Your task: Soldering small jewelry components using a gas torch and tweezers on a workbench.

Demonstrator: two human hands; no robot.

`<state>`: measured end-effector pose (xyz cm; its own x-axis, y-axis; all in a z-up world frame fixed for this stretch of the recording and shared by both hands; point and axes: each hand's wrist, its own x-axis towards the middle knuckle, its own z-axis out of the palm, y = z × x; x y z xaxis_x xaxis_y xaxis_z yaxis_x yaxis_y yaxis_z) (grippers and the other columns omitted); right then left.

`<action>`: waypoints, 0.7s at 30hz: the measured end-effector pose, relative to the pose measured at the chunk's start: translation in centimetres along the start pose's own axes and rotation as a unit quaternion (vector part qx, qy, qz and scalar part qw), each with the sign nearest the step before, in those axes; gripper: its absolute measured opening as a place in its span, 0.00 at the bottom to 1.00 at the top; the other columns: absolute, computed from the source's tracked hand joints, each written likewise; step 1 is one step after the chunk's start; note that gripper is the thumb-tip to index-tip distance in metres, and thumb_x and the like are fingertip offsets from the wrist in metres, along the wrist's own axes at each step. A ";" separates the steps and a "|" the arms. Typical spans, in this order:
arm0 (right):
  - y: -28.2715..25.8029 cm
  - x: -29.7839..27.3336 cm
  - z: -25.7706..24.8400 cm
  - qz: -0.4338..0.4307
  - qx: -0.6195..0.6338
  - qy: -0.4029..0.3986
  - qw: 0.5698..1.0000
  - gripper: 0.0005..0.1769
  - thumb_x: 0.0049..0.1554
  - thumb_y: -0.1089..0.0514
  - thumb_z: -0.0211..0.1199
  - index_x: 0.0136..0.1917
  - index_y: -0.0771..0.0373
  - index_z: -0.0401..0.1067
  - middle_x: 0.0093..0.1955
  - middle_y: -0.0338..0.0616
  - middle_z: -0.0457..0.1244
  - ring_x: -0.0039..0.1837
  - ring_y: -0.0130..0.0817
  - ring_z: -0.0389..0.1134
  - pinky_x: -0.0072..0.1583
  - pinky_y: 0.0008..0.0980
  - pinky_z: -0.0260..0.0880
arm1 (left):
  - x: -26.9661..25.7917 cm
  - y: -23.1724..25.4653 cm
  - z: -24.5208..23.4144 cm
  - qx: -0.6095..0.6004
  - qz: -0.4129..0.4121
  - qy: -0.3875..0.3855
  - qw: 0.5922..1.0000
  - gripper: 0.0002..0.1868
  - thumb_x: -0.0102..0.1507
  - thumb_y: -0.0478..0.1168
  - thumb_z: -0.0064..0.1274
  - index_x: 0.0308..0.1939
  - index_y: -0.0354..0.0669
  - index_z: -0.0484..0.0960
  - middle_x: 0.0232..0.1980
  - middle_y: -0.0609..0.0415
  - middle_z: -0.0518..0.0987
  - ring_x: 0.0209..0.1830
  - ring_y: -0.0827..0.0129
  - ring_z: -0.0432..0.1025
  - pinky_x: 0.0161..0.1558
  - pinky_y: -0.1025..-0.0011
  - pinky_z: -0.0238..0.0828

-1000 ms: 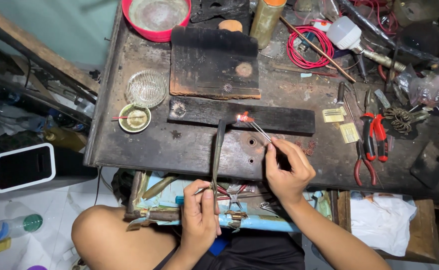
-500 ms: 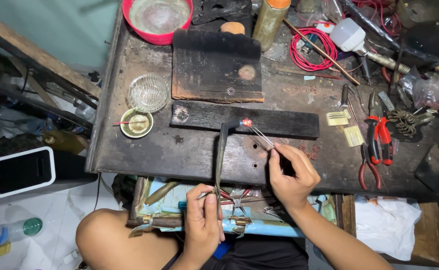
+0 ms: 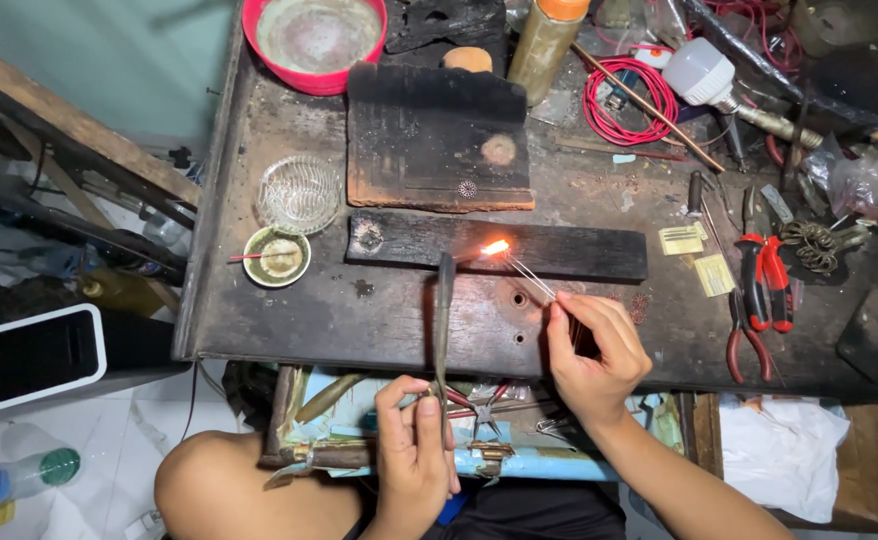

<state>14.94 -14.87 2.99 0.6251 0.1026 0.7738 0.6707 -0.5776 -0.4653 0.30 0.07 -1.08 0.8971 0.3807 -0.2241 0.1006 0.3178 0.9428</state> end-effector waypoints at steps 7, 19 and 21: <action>0.0 0.0 0.0 0.002 -0.005 -0.002 1.000 0.04 0.56 0.75 0.67 0.45 0.73 0.78 0.44 0.52 0.71 0.46 0.43 0.72 0.52 0.37 0.74 | 0.0 0.3 0.1 0.033 -0.010 -0.009 0.999 0.11 0.72 0.42 0.36 0.57 0.45 0.67 0.25 0.48 0.70 0.03 0.70 0.60 0.06 0.75 0.57; 0.1 -0.1 0.0 -0.001 -0.001 0.001 1.000 0.05 0.56 0.75 0.68 0.45 0.72 0.78 0.44 0.51 0.71 0.46 0.42 0.73 0.53 0.36 0.74 | 0.1 0.5 0.1 0.041 0.016 -0.014 0.999 0.11 0.73 0.42 0.36 0.57 0.45 0.67 0.25 0.48 0.70 0.04 0.70 0.61 0.06 0.76 0.58; 0.2 -0.2 -0.1 -0.001 0.000 0.001 1.000 0.05 0.56 0.75 0.68 0.45 0.71 0.79 0.44 0.50 0.71 0.46 0.42 0.73 0.54 0.36 0.74 | 0.0 0.4 0.1 0.040 0.014 -0.007 0.999 0.11 0.72 0.41 0.36 0.57 0.45 0.67 0.25 0.47 0.71 0.04 0.71 0.61 0.06 0.77 0.58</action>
<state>14.93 -15.05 2.79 0.6221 0.1020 0.7762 0.6726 -0.5770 -0.4633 0.42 0.09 -0.64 0.9058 0.3762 -0.1948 0.1093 0.2369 0.9654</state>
